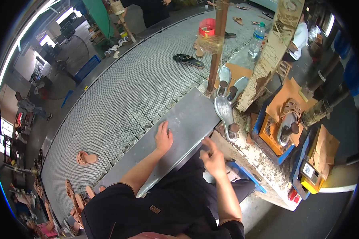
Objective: Operate an industrial machine to press soles onto shoes and assemble sandal components.
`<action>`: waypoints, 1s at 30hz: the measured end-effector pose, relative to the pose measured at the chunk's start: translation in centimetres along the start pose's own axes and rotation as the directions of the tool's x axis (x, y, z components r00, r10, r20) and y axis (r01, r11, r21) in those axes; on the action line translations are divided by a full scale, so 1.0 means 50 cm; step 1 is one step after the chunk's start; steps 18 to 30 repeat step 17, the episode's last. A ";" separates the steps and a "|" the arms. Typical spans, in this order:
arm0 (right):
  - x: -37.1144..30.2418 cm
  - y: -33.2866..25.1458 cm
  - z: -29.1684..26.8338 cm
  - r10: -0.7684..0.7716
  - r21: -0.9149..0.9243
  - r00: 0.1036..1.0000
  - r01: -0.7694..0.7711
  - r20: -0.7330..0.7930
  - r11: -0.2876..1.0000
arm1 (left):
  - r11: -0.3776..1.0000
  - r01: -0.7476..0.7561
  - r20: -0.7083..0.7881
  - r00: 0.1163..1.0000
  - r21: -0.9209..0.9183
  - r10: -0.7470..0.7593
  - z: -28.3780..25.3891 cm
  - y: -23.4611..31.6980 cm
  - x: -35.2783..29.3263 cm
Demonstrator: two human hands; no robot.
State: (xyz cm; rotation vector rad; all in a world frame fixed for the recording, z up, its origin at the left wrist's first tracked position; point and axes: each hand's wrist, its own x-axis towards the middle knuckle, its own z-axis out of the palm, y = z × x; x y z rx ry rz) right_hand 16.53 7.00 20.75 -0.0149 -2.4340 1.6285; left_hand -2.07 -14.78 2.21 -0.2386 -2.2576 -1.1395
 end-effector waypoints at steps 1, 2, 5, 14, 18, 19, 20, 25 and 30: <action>-0.011 0.071 0.003 0.036 0.006 0.999 -0.036 -0.009 0.999 | 0.999 -0.037 -0.015 0.999 0.028 0.038 0.013 0.009 0.012; -0.013 0.132 -0.007 0.072 0.011 0.997 -0.072 -0.025 0.997 | 0.996 -0.078 -0.027 0.996 0.048 0.080 0.034 0.025 0.024; -0.034 0.239 -0.015 0.227 0.081 0.974 -0.226 -0.007 0.971 | 0.991 -0.109 -0.054 0.992 0.072 0.113 0.068 0.023 0.048; -0.005 0.213 -0.298 -0.235 -0.409 0.735 -0.064 -0.637 0.910 | 0.982 -0.145 -0.037 0.988 0.121 0.150 0.144 0.103 0.059; 0.016 0.170 -0.388 -0.417 -0.533 0.568 -0.045 -0.709 0.845 | 0.985 -0.107 -0.030 0.993 0.135 0.112 0.143 0.122 0.047; 0.016 0.170 -0.388 -0.417 -0.533 0.568 -0.045 -0.709 0.845 | 0.985 -0.107 -0.030 0.993 0.135 0.112 0.143 0.122 0.047; 0.016 0.170 -0.388 -0.417 -0.533 0.568 -0.045 -0.709 0.845 | 0.985 -0.107 -0.030 0.993 0.135 0.112 0.143 0.122 0.047; 0.016 0.170 -0.388 -0.417 -0.533 0.568 -0.045 -0.709 0.845 | 0.985 -0.107 -0.030 0.993 0.135 0.112 0.143 0.122 0.047; 0.016 0.170 -0.388 -0.417 -0.533 0.568 -0.045 -0.709 0.845 | 0.985 -0.107 -0.030 0.993 0.135 0.112 0.143 0.122 0.047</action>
